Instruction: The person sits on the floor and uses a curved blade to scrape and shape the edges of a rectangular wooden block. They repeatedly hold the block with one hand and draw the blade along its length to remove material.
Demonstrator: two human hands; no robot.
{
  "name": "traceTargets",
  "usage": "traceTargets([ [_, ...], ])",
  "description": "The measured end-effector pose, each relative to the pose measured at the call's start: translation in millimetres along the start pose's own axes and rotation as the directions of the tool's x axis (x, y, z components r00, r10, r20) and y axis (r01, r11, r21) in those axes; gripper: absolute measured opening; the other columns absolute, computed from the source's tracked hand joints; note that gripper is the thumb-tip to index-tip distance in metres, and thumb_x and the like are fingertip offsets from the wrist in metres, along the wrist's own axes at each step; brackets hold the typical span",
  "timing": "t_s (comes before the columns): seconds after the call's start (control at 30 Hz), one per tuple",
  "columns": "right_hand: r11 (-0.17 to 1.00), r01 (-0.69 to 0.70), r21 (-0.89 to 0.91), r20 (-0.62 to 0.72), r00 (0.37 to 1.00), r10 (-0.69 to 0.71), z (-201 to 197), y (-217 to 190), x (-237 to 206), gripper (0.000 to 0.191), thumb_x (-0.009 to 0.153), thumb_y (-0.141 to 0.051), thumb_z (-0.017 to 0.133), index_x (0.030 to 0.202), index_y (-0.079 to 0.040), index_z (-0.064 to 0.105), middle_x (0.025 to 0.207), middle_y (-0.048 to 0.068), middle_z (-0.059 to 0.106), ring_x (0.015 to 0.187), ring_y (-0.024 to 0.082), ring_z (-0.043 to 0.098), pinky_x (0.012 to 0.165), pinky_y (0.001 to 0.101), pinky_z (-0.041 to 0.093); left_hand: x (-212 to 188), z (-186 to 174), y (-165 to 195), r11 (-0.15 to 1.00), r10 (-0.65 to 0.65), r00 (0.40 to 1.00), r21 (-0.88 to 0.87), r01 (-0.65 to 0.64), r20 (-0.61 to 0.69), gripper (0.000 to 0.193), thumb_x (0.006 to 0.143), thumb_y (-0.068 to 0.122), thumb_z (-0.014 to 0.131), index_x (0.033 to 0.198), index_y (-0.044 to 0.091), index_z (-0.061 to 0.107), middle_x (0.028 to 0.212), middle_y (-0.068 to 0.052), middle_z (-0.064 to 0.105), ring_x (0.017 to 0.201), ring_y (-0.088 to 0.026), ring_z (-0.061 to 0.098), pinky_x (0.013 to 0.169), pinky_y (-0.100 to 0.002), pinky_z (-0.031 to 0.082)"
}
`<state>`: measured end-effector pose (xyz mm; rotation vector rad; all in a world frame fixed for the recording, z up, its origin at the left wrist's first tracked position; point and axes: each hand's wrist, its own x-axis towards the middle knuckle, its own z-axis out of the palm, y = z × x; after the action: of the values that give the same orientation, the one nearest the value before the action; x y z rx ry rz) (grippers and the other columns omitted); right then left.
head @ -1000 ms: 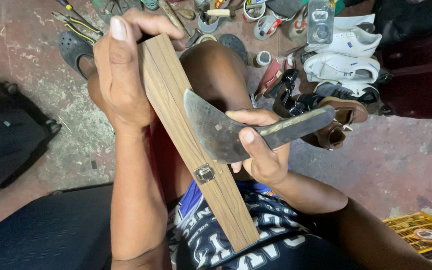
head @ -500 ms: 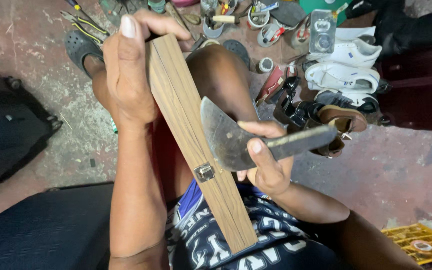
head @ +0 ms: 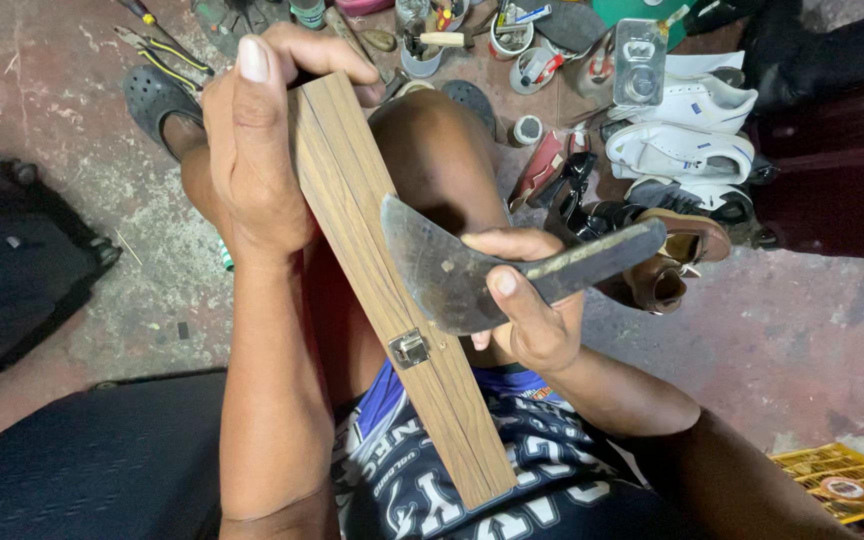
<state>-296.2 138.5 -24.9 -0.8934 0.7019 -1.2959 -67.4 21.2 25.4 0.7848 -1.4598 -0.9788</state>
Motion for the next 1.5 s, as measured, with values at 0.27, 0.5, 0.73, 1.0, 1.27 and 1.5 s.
traceTargets([
  [0.27, 0.994, -0.104, 0.024, 0.089, 0.991, 0.101, -1, -3, 23, 0.032, 0.104, -0.011, 0.061, 0.130, 0.008, 0.058, 0.102, 0.021, 0.071, 0.061, 0.016, 0.062, 0.053, 0.0275, 0.051, 1, -4, 1, 1.000, -0.009, 1.000, -0.003, 0.009, 0.027, 0.072, 0.118, 0.052, 0.027, 0.111, -0.008, 0.067, 0.095, -0.015, 0.068, 0.084, -0.018, 0.062, 0.080, -0.027, 0.049],
  [0.5, 0.984, -0.171, -0.038, 0.207, 0.962, 0.176, -11, -16, 36, 0.031, 0.105, -0.012, 0.062, 0.125, 0.011, 0.063, 0.094, 0.019, 0.072, 0.059, 0.015, 0.062, 0.052, 0.0258, 0.050, 1, -8, -2, 1.000, -0.008, 0.999, 0.019, 0.007, 0.033, 0.072, 0.118, 0.052, 0.027, 0.111, -0.007, 0.068, 0.094, -0.014, 0.068, 0.084, -0.018, 0.063, 0.081, -0.027, 0.049],
  [0.73, 0.981, -0.172, -0.089, 0.209, 0.960, 0.187, -17, -12, 34, 0.033, 0.104, -0.014, 0.063, 0.127, 0.010, 0.062, 0.099, 0.021, 0.072, 0.059, 0.015, 0.065, 0.051, 0.0255, 0.052, 2, -6, 0, 1.000, -0.009, 1.000, 0.016, 0.008, 0.023, 0.073, 0.119, 0.053, 0.027, 0.110, -0.007, 0.068, 0.094, -0.014, 0.069, 0.085, -0.017, 0.063, 0.080, -0.027, 0.049],
  [1.0, 0.972, -0.078, 0.220, -0.063, 0.994, 0.094, -62, -24, 30, 0.043, 0.098, -0.020, 0.060, 0.131, 0.006, 0.054, 0.108, 0.018, 0.069, 0.081, 0.020, 0.066, 0.071, 0.0332, 0.054, -6, 2, -18, 0.996, -0.049, 0.998, -0.078, 0.045, -0.043, 0.071, 0.119, 0.049, 0.030, 0.110, -0.011, 0.068, 0.097, -0.018, 0.066, 0.084, -0.021, 0.060, 0.079, -0.030, 0.047],
  [1.27, 0.957, 0.077, 0.280, -0.406, 0.913, 0.045, -212, -61, 62, 0.047, 0.104, -0.035, 0.062, 0.135, 0.001, 0.058, 0.110, 0.014, 0.068, 0.062, 0.010, 0.054, 0.050, 0.0223, 0.043, -3, 17, -22, 0.999, -0.041, 0.997, 0.006, 0.042, -0.064, 0.071, 0.123, 0.048, 0.030, 0.109, -0.015, 0.061, 0.107, -0.029, 0.067, 0.092, -0.032, 0.064, 0.093, -0.038, 0.052],
  [1.5, 0.971, -0.211, 0.112, -0.558, 0.795, 0.237, -331, -25, 55, 0.038, 0.101, -0.027, 0.058, 0.127, 0.000, 0.066, 0.104, 0.011, 0.070, 0.079, 0.014, 0.063, 0.065, 0.0265, 0.054, 14, 46, -44, 0.993, -0.110, 0.993, 0.027, 0.111, -0.039, 0.071, 0.123, 0.048, 0.031, 0.109, -0.015, 0.059, 0.105, -0.029, 0.067, 0.092, -0.034, 0.064, 0.094, -0.040, 0.053],
])
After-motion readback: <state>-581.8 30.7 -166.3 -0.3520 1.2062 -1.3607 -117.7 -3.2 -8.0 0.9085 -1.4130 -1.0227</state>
